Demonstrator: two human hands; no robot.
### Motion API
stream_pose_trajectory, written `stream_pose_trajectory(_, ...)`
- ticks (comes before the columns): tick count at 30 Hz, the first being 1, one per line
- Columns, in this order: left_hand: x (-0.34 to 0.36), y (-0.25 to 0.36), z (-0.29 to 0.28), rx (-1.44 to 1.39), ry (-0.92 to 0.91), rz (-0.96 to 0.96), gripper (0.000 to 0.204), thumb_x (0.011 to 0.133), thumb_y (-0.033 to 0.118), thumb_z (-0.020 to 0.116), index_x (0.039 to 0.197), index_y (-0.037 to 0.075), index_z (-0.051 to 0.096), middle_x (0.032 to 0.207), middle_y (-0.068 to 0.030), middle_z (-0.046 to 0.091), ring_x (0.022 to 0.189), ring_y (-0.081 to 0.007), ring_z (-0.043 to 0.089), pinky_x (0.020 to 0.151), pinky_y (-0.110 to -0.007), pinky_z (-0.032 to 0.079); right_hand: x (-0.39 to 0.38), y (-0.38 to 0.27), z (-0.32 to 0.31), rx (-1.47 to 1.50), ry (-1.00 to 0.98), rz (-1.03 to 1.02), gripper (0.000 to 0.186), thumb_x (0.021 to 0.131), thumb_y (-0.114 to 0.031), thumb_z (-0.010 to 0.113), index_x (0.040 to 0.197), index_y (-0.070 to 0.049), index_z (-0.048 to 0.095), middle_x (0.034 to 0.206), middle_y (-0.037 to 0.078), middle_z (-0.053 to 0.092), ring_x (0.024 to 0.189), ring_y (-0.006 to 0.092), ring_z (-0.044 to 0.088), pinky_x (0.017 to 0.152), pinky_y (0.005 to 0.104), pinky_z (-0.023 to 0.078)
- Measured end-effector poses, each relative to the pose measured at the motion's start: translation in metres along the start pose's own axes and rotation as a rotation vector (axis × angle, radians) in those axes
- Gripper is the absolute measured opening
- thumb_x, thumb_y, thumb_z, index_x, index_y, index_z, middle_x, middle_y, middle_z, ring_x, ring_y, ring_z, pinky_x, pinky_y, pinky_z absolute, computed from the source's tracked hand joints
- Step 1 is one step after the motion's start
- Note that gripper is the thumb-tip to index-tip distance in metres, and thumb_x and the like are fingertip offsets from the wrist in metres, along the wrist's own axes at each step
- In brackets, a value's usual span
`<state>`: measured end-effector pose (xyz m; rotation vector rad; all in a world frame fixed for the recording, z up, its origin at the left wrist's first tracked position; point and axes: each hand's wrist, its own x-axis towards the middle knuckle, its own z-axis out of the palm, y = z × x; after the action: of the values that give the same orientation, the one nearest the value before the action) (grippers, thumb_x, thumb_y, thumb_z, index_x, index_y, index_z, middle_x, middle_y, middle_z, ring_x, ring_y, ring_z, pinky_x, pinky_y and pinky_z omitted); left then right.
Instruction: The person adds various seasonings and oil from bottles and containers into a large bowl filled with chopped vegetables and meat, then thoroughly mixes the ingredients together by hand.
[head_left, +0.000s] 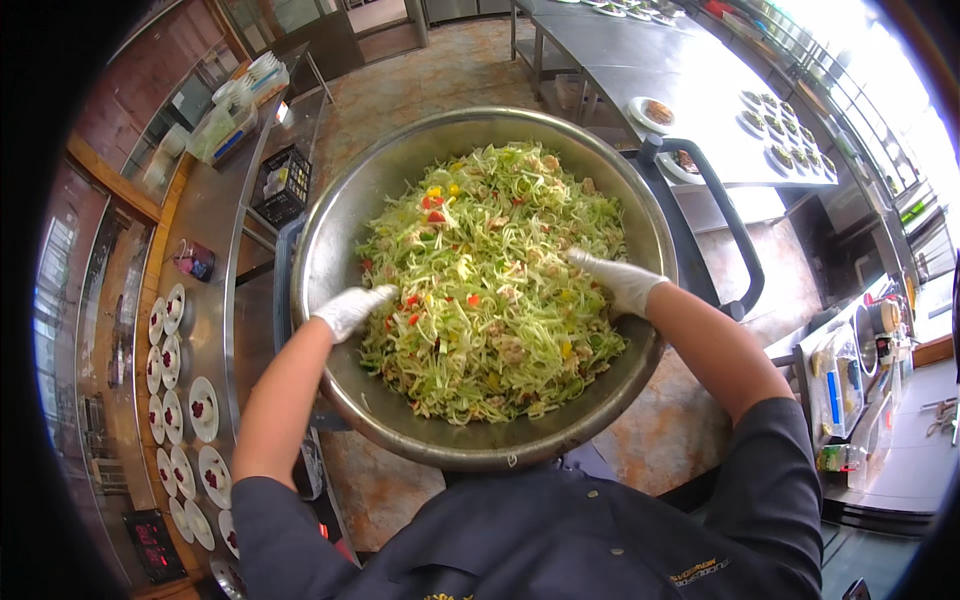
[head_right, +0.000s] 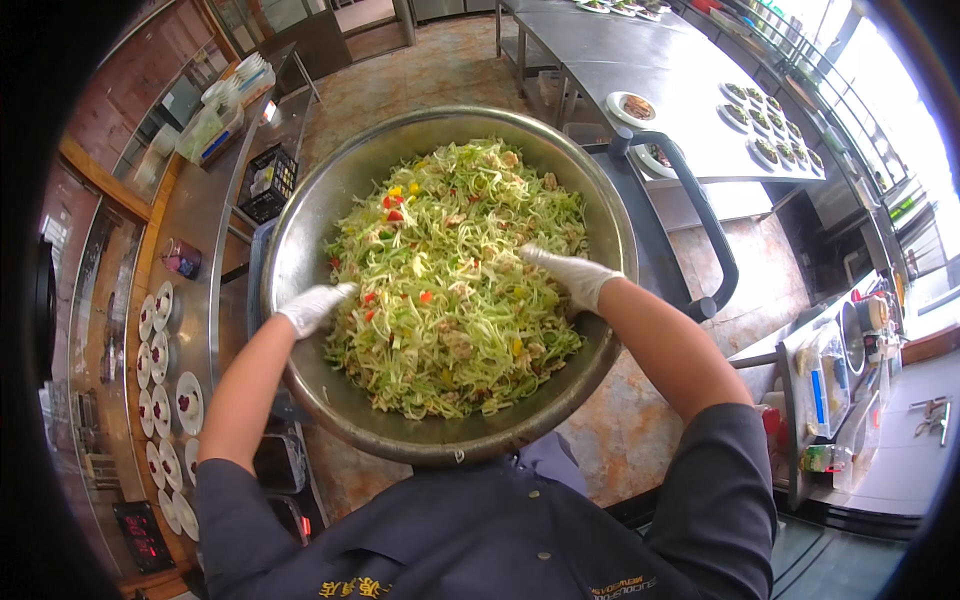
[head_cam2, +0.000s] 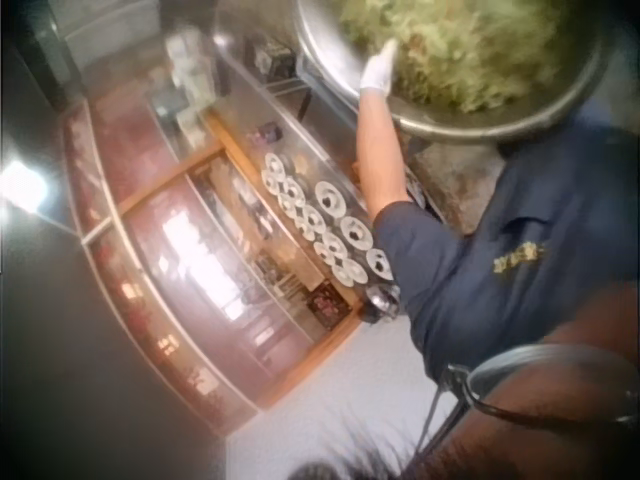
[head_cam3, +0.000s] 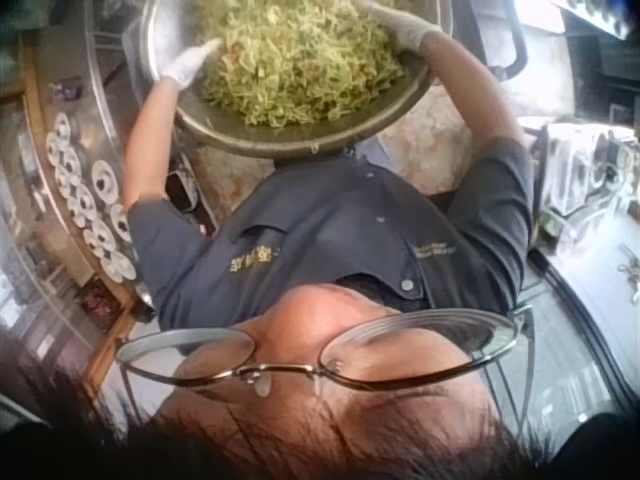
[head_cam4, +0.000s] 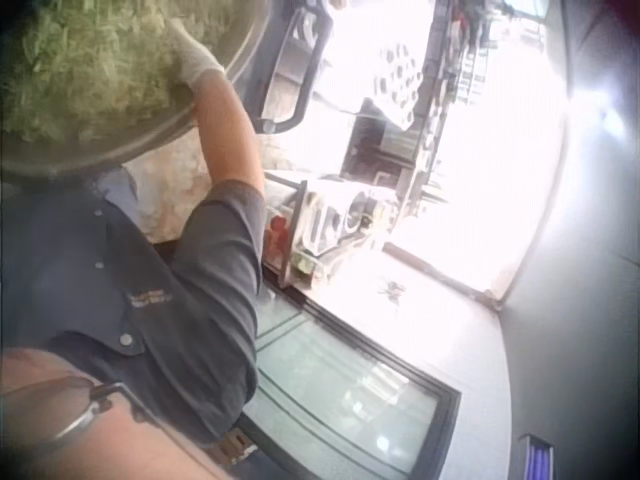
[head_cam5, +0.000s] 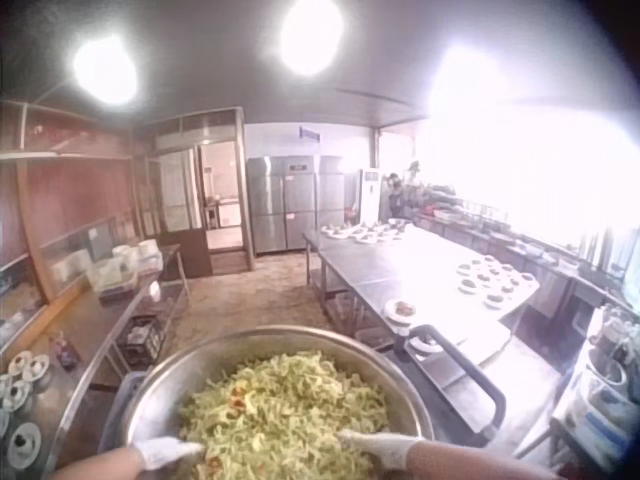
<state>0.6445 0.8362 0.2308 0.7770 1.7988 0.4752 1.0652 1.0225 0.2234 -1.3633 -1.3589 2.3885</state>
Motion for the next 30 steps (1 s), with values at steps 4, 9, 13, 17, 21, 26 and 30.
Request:
stream_pose_trajectory(4, -0.002, 0.045, 0.067, -0.382, -0.156, -0.158, 0.089, 0.079, 0.064, 0.066, 0.145, 0.011, 0.04, 0.144, -0.0191, 0.041, 0.126, -0.0286, 0.045, 0.102, -0.048, 0.038, -0.009, -0.013, 0.043, -0.132, 0.02, -0.076, 0.085, 0.081, -0.065, 0.062, 0.147, -0.016, 0.038, 0.157, 0.008, 0.026, 0.146, 0.0242, 0.015, 0.117, 0.0438, 0.009)
stream_pose_trajectory(9, 0.024, 0.054, 0.079, -0.499, -0.457, 0.108, 0.062, 0.086, 0.043, 0.071, 0.134, 0.009, 0.052, 0.121, -0.0084, 0.062, 0.111, -0.0157, 0.058, 0.093, -0.032, 0.049, 0.003, -0.014, 0.062, -0.075, -0.053, -0.11, 0.076, 0.083, -0.057, 0.066, 0.14, -0.01, 0.049, 0.146, 0.012, 0.044, 0.14, 0.0213, 0.029, 0.114, 0.038, 0.018)
stream_pose_trajectory(13, -0.036, 0.129, 0.073, -0.31, -0.438, 0.475, 0.098, 0.067, 0.028, 0.088, 0.144, 0.005, 0.033, 0.13, -0.0122, 0.055, 0.12, -0.0216, 0.053, 0.106, -0.039, 0.041, -0.029, -0.051, 0.085, -0.141, -0.019, -0.246, 0.07, 0.08, -0.04, 0.072, 0.139, -0.008, 0.05, 0.142, 0.011, 0.049, 0.13, 0.0205, 0.04, 0.111, 0.0355, 0.026)
stream_pose_trajectory(17, -0.039, 0.152, 0.052, 0.117, -0.164, 0.866, 0.061, 0.078, 0.053, 0.073, 0.113, 0.004, 0.064, 0.103, -0.014, 0.068, 0.097, -0.022, 0.064, 0.09, -0.036, 0.05, -0.044, -0.092, 0.103, -0.219, 0.236, -0.338, 0.055, 0.089, -0.038, 0.065, 0.135, -0.009, 0.053, 0.127, 0.012, 0.059, 0.109, 0.017, 0.056, 0.094, 0.0293, 0.045)
stream_pose_trajectory(21, -0.016, 0.165, 0.013, 0.22, 0.031, 0.64, 0.073, 0.082, 0.063, 0.062, 0.12, 0.001, 0.063, 0.111, -0.02, 0.066, 0.107, -0.0258, 0.062, 0.094, -0.036, 0.047, -0.053, -0.085, 0.051, -0.259, 0.319, -0.522, 0.051, 0.093, -0.027, 0.061, 0.132, 0.003, 0.049, 0.1, 0.008, 0.067, 0.08, 0.0099, 0.063, 0.065, 0.026, 0.052)
stream_pose_trajectory(26, 0.087, 0.071, -0.052, 0.177, -0.071, 0.258, 0.09, 0.079, 0.059, 0.069, 0.143, 0.003, 0.04, 0.14, -0.0209, 0.048, 0.127, -0.0293, 0.047, 0.104, -0.045, 0.038, -0.024, -0.057, 0.017, 0.043, 0.288, 0.041, 0.049, 0.09, -0.024, 0.067, 0.132, -0.005, 0.05, 0.121, 0.007, 0.063, 0.109, 0.0168, 0.059, 0.087, 0.041, 0.053)
stream_pose_trajectory(30, 0.078, 0.079, 0.024, -0.194, -0.188, 0.097, 0.116, 0.064, 0.059, 0.081, 0.148, 0.001, 0.026, 0.146, -0.0191, 0.04, 0.131, -0.0284, 0.042, 0.108, -0.048, 0.033, 0.046, -0.009, 0.054, 0.065, 0.276, -0.156, 0.044, 0.088, -0.04, 0.069, 0.117, -0.007, 0.064, 0.112, 0.002, 0.063, 0.105, 0.0127, 0.055, 0.088, 0.0302, 0.044)
